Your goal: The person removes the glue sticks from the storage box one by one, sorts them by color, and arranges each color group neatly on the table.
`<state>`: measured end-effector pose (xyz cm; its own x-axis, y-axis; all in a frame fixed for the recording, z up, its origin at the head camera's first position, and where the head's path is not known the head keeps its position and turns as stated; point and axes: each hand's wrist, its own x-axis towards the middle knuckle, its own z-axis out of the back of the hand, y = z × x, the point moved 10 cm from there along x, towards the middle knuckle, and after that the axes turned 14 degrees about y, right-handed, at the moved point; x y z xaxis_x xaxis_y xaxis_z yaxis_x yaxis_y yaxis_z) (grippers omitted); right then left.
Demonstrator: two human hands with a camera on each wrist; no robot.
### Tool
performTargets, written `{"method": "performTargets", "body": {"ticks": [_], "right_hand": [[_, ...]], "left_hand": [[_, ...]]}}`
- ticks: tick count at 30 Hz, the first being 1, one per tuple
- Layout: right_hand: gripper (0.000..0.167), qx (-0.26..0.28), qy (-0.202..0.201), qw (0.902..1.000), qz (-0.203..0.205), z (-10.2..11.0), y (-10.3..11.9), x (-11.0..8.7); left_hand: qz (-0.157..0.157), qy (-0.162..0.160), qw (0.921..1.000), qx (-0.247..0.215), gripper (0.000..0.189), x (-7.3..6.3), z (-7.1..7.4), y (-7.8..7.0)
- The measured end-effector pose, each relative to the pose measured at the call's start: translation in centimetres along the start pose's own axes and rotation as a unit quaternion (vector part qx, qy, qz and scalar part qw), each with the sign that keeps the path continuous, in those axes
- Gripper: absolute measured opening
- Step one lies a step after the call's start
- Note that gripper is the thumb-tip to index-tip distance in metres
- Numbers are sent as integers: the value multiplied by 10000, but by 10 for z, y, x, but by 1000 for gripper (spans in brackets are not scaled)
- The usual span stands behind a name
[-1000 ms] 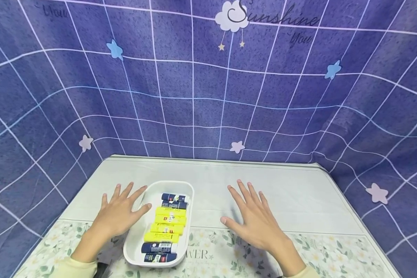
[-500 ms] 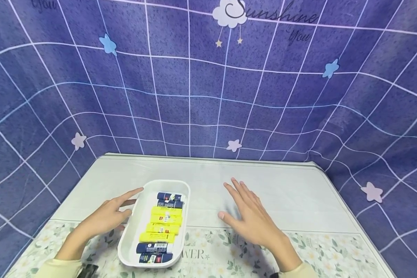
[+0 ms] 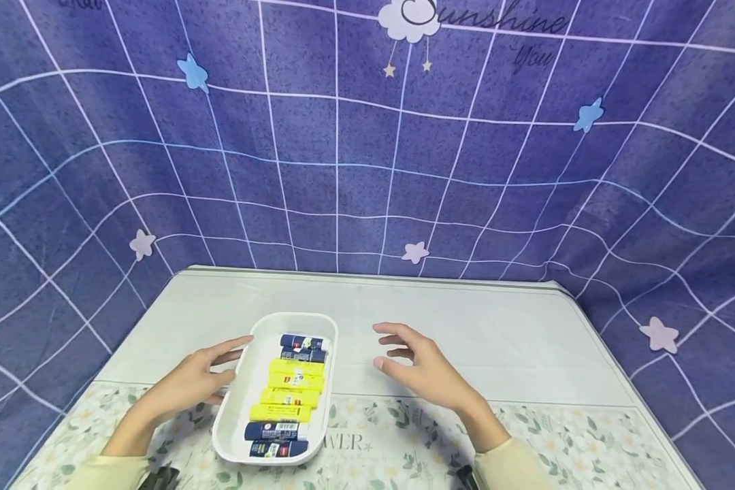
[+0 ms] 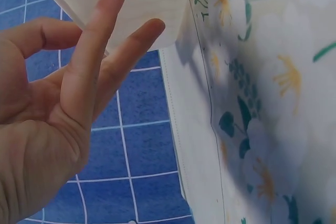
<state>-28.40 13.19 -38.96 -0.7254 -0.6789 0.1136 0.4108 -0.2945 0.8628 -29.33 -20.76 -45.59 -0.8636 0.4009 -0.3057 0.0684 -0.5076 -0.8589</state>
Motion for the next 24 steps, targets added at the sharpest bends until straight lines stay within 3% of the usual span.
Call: {"method": "performTargets", "body": {"ticks": [5, 11, 24], "right_hand": [[50, 793, -22, 9968, -4, -1, -7, 15], [50, 1176, 17, 9931, -13, -7, -11, 29], [54, 1763, 815, 9809, 125, -52, -9, 74]], "left_hand": [[-40, 1, 9998, -199, 69, 0, 1, 4], [-180, 64, 9991, -366, 69, 3, -1, -1], [-254, 128, 9977, -612, 67, 1, -2, 0]]}}
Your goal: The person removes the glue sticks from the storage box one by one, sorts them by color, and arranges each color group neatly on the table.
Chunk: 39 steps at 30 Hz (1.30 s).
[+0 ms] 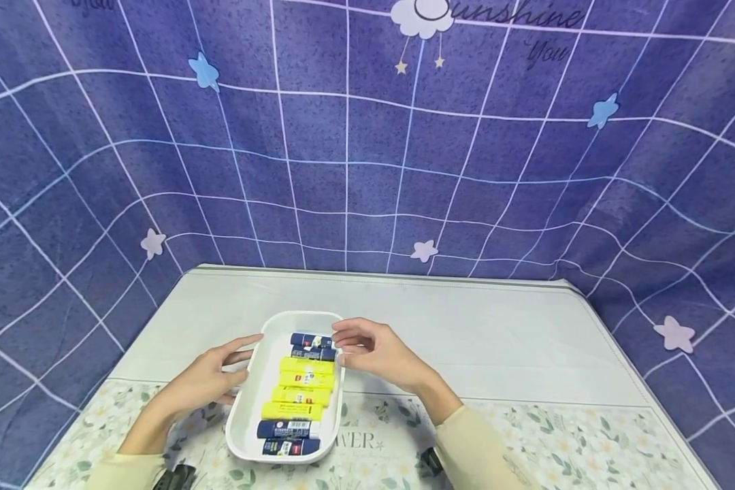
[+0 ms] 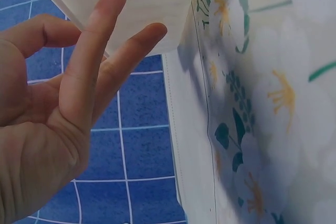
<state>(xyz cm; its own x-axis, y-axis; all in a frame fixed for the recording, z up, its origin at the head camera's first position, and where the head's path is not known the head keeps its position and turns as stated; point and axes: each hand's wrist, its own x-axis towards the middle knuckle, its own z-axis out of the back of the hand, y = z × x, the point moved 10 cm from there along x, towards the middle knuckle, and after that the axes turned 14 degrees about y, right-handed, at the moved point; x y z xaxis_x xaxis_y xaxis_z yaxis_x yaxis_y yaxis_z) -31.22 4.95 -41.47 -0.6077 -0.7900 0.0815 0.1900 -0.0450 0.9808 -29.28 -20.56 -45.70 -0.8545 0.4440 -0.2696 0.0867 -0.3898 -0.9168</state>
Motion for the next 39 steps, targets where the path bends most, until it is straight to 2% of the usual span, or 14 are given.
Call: {"method": "performTargets", "body": {"ticks": [7, 13, 21, 25, 29, 34, 39], "right_hand": [[57, 2, 362, 9993, 20, -16, -5, 16], [58, 62, 551, 9985, 23, -25, -8, 25], [58, -70, 847, 9963, -150, -41, -8, 39], [58, -226, 1012, 9937, -413, -48, -9, 48], [58, -522, 1358, 9865, -755, -58, -13, 58], [55, -981, 1870, 9709, -1129, -76, -20, 68], [49, -1592, 1966, 9558, -1500, -86, -22, 73]], "left_hand": [[-51, 80, 9999, 71, 69, 2, -3, -2], [-38, 23, 9999, 123, 70, 0, -2, -2], [-20, 28, 10000, 75, 69, -1, -1, 0], [-27, 41, 9999, 105, 69, -2, 0, 1], [-1, 14, 9999, 150, 69, -3, 3, 2], [-51, 75, 9998, 175, 69, -2, 2, 1], [2, 33, 9996, 287, 70, -1, 3, 0]]}}
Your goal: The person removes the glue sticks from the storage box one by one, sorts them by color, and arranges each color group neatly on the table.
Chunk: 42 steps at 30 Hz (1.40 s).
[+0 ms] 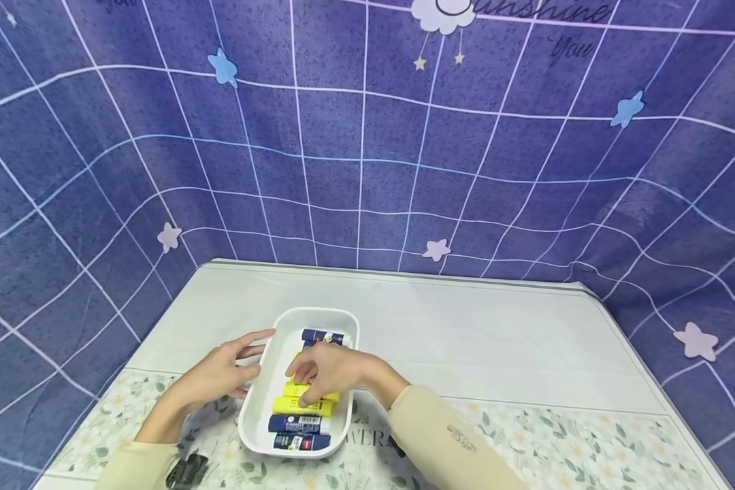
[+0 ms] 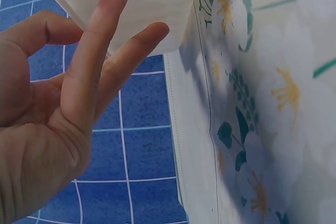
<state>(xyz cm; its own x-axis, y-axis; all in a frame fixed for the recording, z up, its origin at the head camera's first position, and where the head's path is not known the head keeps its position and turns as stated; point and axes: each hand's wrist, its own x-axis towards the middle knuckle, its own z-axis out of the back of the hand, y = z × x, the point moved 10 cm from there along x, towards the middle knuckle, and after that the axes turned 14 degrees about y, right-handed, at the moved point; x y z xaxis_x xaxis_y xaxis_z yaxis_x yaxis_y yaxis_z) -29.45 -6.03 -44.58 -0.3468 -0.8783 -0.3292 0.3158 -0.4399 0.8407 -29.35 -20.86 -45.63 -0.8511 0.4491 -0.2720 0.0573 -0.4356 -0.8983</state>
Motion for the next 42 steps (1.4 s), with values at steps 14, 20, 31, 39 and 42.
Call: {"method": "performTargets", "body": {"ticks": [14, 20, 31, 39, 42], "right_hand": [[35, -1682, -492, 9812, -806, -1, 7, 7], [25, -2317, -528, 9688, -701, -4, 9, 13], [23, -2430, -544, 9672, -506, -7, 9, 13], [37, -1486, -1013, 9836, -159, 9, 11, 0], [36, -908, -1355, 9866, 86, 22, 14, -6]], "left_hand": [[-68, 112, 9999, -11, 69, 0, -1, -2], [-49, 121, 9999, -4, 70, 1, -1, -2], [36, 53, 10000, -13, 69, 1, -3, -1], [83, 2, 10000, 29, 69, 1, -3, -1], [61, -12, 10000, 10, 70, -1, -1, -1]]}}
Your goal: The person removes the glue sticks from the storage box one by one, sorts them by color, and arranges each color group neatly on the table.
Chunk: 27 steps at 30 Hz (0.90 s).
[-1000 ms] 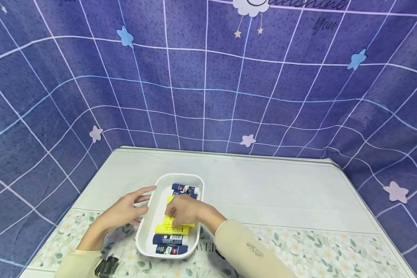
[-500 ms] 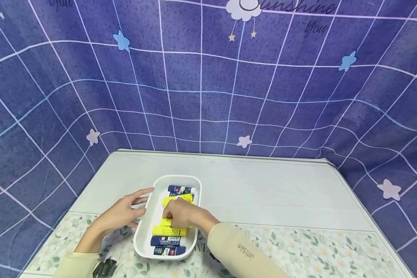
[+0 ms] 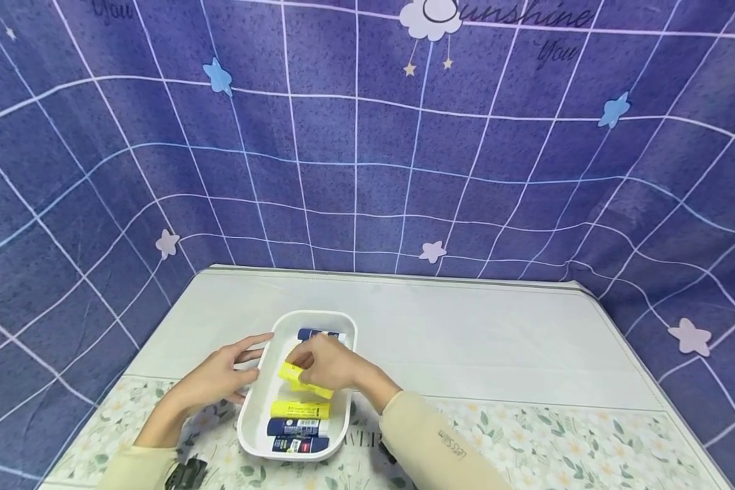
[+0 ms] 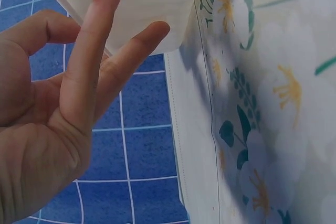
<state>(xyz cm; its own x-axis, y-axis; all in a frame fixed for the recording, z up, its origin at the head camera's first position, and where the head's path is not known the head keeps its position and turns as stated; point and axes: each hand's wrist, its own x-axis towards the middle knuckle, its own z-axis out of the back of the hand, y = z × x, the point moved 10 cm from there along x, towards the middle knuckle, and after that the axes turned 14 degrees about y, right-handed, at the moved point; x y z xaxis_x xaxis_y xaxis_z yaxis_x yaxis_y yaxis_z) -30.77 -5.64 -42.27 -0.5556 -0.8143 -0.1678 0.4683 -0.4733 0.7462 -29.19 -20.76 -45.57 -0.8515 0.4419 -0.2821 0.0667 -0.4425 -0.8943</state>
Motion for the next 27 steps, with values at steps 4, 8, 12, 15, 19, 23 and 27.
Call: {"method": "performTargets", "body": {"ticks": [4, 8, 12, 15, 19, 23, 27], "right_hand": [[38, 1092, -711, 9914, 116, 31, -9, -8], [41, 2297, -1579, 9602, 171, 70, -29, -24], [42, 2928, -2531, 9220, 99, 105, -60, -43], [41, 3197, -3130, 8943, -86, 119, -89, -55], [40, 3524, -3591, 8623, -575, 118, -128, -67], [39, 3562, -3750, 8490, -1077, 108, -156, -73], [38, 3547, -3884, 8394, -1367, 98, -173, -74]], "left_hand": [[-12, -5, 10000, -38, 71, -2, 0, 1], [-25, -1, 10000, -51, 71, -2, -1, 1], [-23, 3, 10000, -41, 71, -1, -2, 0], [-12, -7, 10000, -12, 70, 0, -1, 0], [-18, 13, 10000, -36, 70, 0, -1, -1], [-39, 58, 10000, -63, 71, 1, -2, 0], [-18, 26, 10000, -54, 72, 2, -1, 1]]}}
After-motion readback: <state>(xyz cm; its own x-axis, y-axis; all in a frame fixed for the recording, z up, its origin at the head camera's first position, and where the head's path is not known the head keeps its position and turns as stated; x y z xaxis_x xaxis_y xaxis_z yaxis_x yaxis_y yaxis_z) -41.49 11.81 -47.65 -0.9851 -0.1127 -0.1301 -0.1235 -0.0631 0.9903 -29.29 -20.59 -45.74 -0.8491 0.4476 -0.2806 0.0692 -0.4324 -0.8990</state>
